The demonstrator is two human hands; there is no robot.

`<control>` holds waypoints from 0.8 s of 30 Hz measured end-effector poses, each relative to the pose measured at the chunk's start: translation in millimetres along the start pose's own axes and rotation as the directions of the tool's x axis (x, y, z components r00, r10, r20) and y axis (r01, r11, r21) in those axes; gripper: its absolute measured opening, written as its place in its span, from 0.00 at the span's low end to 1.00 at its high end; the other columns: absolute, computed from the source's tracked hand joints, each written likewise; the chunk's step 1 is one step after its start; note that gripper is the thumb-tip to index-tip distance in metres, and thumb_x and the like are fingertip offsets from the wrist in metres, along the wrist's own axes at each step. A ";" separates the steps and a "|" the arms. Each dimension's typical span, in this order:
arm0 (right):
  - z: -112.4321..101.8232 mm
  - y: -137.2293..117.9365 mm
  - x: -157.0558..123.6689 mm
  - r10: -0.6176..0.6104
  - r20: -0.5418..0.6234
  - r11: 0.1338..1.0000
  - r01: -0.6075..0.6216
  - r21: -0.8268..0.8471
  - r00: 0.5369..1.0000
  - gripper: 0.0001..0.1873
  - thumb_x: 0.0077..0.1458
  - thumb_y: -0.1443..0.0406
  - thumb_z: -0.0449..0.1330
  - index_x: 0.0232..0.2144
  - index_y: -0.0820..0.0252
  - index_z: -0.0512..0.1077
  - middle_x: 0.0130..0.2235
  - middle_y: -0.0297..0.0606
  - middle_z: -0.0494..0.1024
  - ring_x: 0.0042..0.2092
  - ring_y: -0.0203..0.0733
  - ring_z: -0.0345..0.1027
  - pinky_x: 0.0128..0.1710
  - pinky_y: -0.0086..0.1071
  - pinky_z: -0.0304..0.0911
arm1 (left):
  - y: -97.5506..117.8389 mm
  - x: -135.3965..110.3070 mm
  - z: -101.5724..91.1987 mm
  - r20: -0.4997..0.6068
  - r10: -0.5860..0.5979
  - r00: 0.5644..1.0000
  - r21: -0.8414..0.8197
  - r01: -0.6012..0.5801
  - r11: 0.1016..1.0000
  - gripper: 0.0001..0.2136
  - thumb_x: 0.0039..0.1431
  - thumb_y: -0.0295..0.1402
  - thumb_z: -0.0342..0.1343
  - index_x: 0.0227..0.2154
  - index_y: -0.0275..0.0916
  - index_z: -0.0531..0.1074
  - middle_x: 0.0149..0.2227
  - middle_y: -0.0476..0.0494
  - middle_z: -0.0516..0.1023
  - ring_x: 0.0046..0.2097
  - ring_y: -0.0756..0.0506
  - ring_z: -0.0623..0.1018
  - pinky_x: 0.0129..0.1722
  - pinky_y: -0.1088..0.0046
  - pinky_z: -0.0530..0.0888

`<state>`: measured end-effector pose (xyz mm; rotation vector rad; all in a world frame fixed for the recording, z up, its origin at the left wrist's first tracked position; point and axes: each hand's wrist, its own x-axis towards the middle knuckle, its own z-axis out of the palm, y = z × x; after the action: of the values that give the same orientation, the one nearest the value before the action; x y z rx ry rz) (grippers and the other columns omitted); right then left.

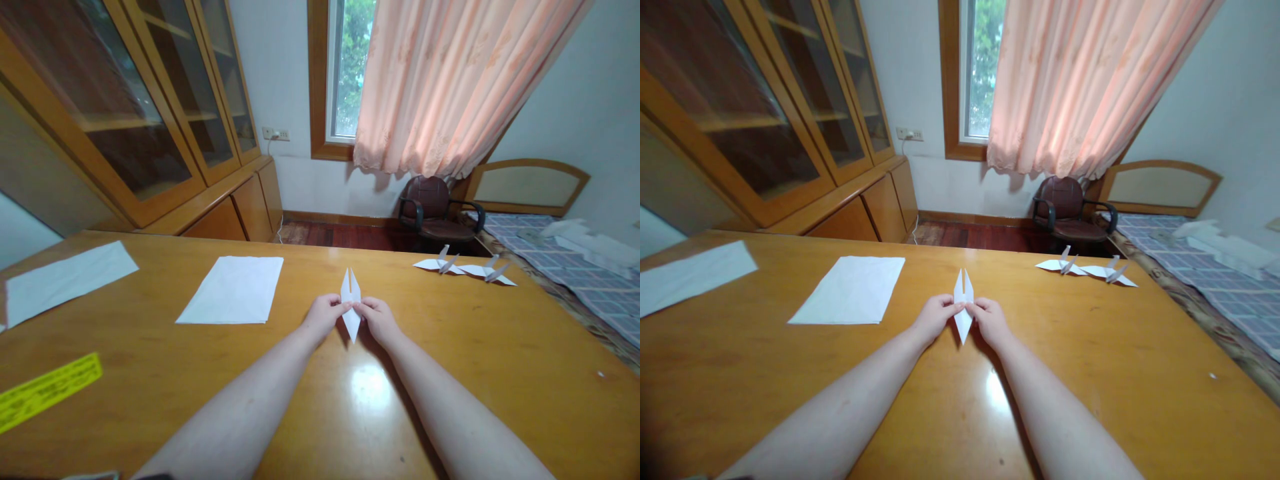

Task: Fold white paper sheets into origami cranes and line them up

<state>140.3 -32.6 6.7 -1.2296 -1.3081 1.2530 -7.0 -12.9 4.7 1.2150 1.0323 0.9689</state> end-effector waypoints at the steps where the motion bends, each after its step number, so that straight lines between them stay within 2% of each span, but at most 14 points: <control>1: 0.4 -1.0 -0.8 -0.009 -0.011 1.000 0.009 -0.008 1.000 0.20 0.43 0.51 0.59 0.14 0.60 0.64 0.15 0.28 0.59 0.21 0.32 0.51 0.21 0.27 0.46 | 0.7 -0.2 0.3 0.001 0.004 1.000 0.005 -0.004 1.000 0.14 0.42 0.41 0.61 0.23 0.33 0.73 0.23 0.47 0.74 0.27 0.48 0.71 0.29 0.74 0.65; 8: 2.4 -3.3 -4.4 -0.046 -0.041 0.999 0.045 -0.011 0.998 0.20 0.45 0.51 0.57 0.15 0.60 0.65 0.16 0.29 0.61 0.21 0.33 0.52 0.21 0.28 0.47 | 2.2 -1.0 1.4 0.015 0.040 0.999 -0.019 -0.040 0.999 0.12 0.46 0.40 0.57 0.19 0.35 0.70 0.20 0.50 0.71 0.25 0.50 0.68 0.27 0.75 0.63; 12: 0.8 -1.9 -2.8 -0.056 -0.028 0.998 0.056 0.011 0.998 0.21 0.46 0.50 0.57 0.14 0.60 0.64 0.16 0.29 0.61 0.21 0.33 0.52 0.21 0.28 0.47 | -0.9 0.6 0.6 0.036 0.028 0.999 -0.096 -0.024 0.995 0.11 0.48 0.40 0.55 0.22 0.35 0.71 0.22 0.49 0.72 0.26 0.50 0.70 0.29 0.75 0.65; 19: -2.2 0.6 1.5 -0.001 -0.063 0.997 0.005 0.072 0.998 0.20 0.46 0.50 0.57 0.19 0.60 0.68 0.19 0.31 0.65 0.23 0.34 0.55 0.23 0.28 0.50 | -2.0 3.6 -1.8 0.028 0.000 1.000 -0.088 0.002 0.996 0.13 0.47 0.42 0.57 0.24 0.36 0.68 0.20 0.53 0.68 0.23 0.53 0.68 0.26 0.77 0.65; 24: -1.9 1.0 2.6 0.061 -0.090 0.990 -0.049 0.130 0.994 0.18 0.41 0.51 0.62 0.21 0.61 0.69 0.20 0.31 0.69 0.23 0.34 0.58 0.24 0.28 0.53 | -3.0 3.4 -1.9 0.010 0.007 1.000 -0.029 -0.007 1.000 0.13 0.45 0.41 0.59 0.24 0.35 0.68 0.20 0.53 0.68 0.23 0.53 0.67 0.24 0.78 0.62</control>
<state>142.0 -29.9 5.8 -1.2250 -1.1157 1.2822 -7.9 -9.4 1.4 1.1986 1.0035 0.9794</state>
